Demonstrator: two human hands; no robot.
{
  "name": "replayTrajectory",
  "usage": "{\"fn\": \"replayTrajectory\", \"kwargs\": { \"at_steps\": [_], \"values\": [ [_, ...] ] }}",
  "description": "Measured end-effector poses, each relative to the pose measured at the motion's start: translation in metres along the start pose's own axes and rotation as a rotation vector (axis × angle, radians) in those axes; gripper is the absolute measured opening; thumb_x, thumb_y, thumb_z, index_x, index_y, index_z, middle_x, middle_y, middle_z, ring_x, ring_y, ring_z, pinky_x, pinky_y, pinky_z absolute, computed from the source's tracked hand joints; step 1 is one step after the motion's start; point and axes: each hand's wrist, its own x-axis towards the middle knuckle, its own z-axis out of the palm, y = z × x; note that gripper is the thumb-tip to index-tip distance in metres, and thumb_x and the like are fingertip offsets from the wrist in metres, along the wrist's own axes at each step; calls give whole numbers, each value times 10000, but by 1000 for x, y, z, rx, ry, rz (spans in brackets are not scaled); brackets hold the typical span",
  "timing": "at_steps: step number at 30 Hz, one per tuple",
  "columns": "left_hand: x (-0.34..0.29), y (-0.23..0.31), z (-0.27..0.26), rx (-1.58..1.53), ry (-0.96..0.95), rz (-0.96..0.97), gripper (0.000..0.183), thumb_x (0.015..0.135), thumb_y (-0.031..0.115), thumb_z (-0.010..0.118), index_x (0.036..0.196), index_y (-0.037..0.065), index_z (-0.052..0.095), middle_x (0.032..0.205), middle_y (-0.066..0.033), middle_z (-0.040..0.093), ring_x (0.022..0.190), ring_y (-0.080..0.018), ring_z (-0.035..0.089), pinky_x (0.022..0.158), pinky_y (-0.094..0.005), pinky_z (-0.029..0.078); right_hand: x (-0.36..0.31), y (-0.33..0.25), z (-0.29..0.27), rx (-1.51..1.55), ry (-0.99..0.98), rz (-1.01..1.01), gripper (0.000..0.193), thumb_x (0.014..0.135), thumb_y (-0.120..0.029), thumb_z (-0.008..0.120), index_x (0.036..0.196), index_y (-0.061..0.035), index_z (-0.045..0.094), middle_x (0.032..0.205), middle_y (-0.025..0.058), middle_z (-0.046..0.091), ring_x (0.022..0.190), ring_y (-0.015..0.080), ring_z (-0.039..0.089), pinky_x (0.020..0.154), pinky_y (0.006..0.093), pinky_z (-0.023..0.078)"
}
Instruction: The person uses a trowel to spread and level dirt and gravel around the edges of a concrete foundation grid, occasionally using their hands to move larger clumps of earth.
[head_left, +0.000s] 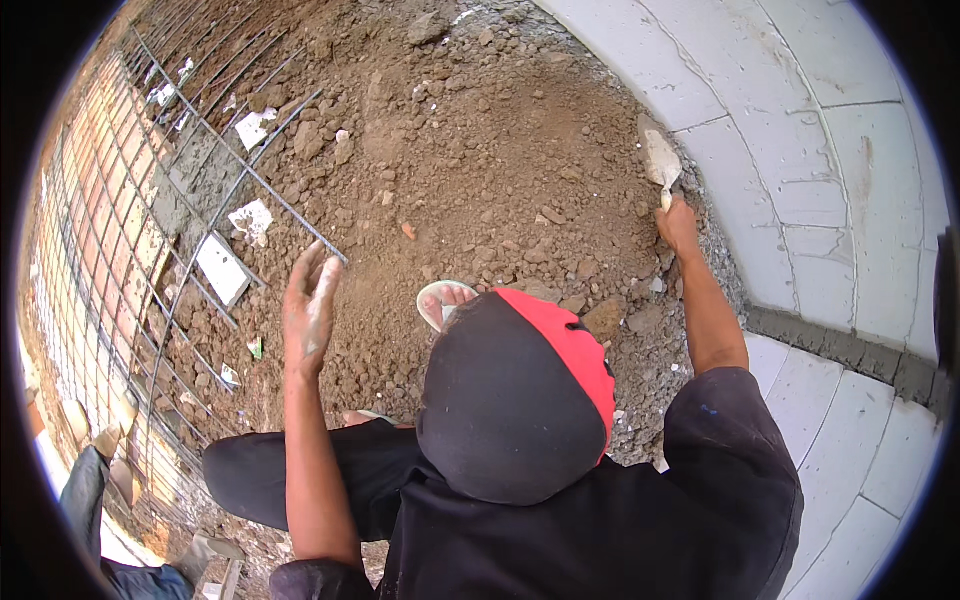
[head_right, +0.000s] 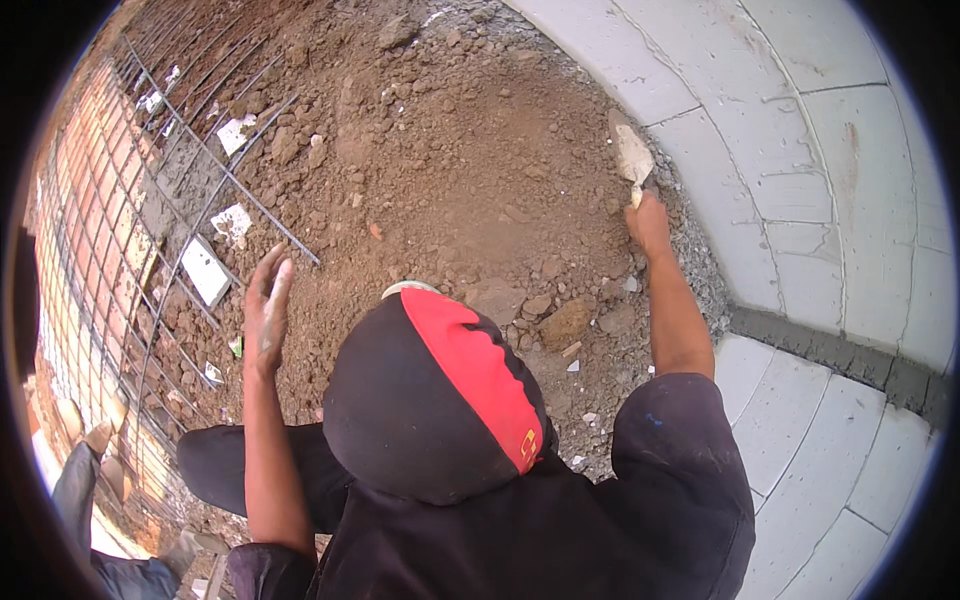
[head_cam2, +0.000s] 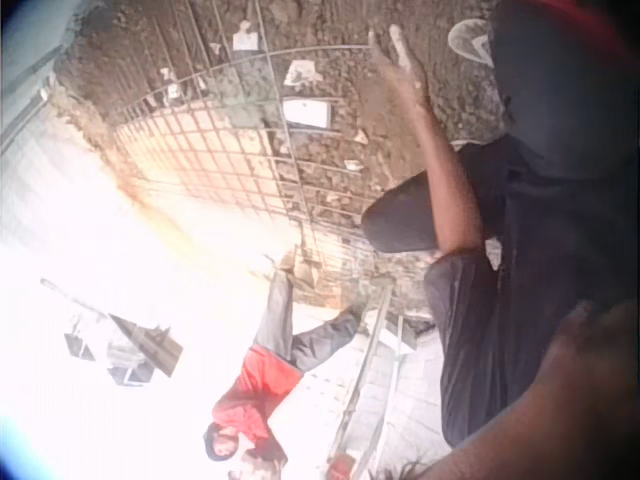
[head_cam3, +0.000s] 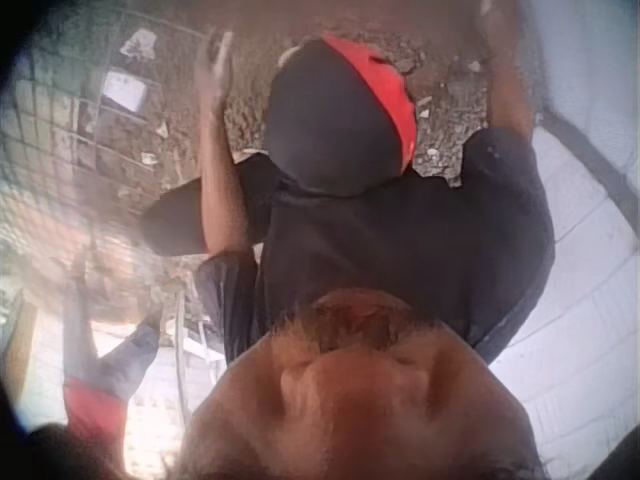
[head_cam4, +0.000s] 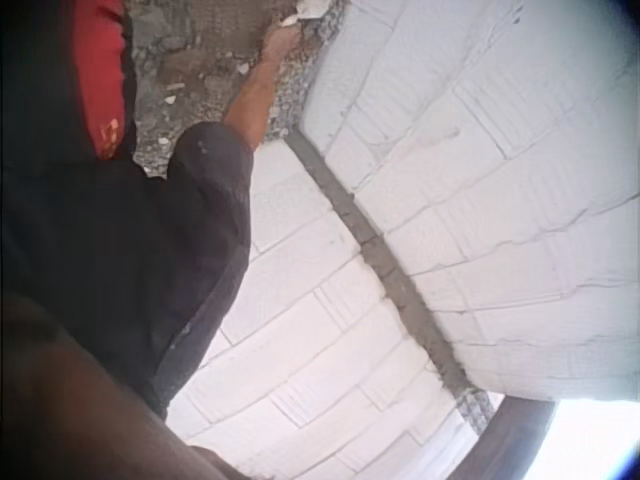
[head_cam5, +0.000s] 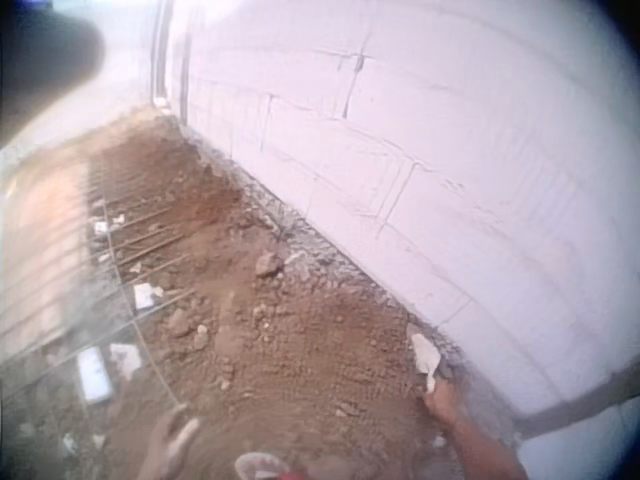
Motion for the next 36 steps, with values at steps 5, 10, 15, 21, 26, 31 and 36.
{"fn": "replayTrajectory", "kwargs": {
  "at_steps": [5, 10, 15, 21, 26, 31, 36],
  "values": [
    [27, -68, 146, 197, -7, 19, 842, 938, 604, 652, 1542, 58, 438, 1624, -326, 281, 1508, -471, 292, 1220, -507, 296, -66, -64, 26, 229, -391, -167, 302, 820, -148, 683, 1055, 36, 638, 912, 332, 684, 928, 522, 662, 824, 557, 525],
    [48, -88, 241, 266, 136, 57, 884, 925, 618, 655, 1570, 75, 386, 1626, -343, 238, 1500, -551, 217, 1223, -562, 244, -99, -121, -6, 355, -735, -95, 254, 813, -129, 680, 997, 32, 615, 855, 326, 672, 896, 518, 662, 795, 544, 513],
    [44, -96, 246, 129, 372, -35, 815, 925, 521, 702, 1526, 56, 405, 1561, -362, 296, 1454, -554, 272, 1196, -580, 274, -115, -218, 17, 258, -907, -341, 261, 803, -135, 693, 975, 39, 602, 882, 310, 680, 901, 515, 670, 799, 540, 517],
    [83, -111, 145, -35, 852, -46, 557, 895, 370, 775, 1311, 54, 582, 1324, -265, 495, 1257, -455, 479, 1087, -522, 391, -125, -357, 22, 332, -979, -609, 411, 815, -179, 644, 1092, 119, 588, 940, 379, 675, 976, 527, 680, 858, 555, 524],
    [123, -121, -82, -336, 1380, -74, 830, 1043, 642, 391, 1580, 13, 318, 1615, -349, 243, 1513, -505, 233, 1242, -538, 254, -128, -577, 34, 380, -1048, -939, 415, 862, -198, 595, 1108, 136, 593, 1027, 364, 692, 1000, 471, 703, 894, 502, 536],
    [59, -225, -215, -431, 1522, 58, 822, 1050, 626, 394, 1555, -21, 354, 1579, -347, 334, 1501, -457, 291, 1247, -491, 239, -132, -604, 21, 422, -764, -1204, 416, 922, -203, 538, 1185, 118, 508, 900, 301, 688, 869, 416, 725, 795, 517, 571],
    [43, -217, -122, -112, 1358, -279, 766, 1043, 559, 486, 1497, -56, 429, 1525, -348, 417, 1460, -463, 362, 1213, -499, 287, 10, -398, 53, 178, -327, -882, 316, 928, -182, 581, 1155, 30, 525, 906, 308, 690, 877, 470, 695, 763, 566, 530]
  ]
}}
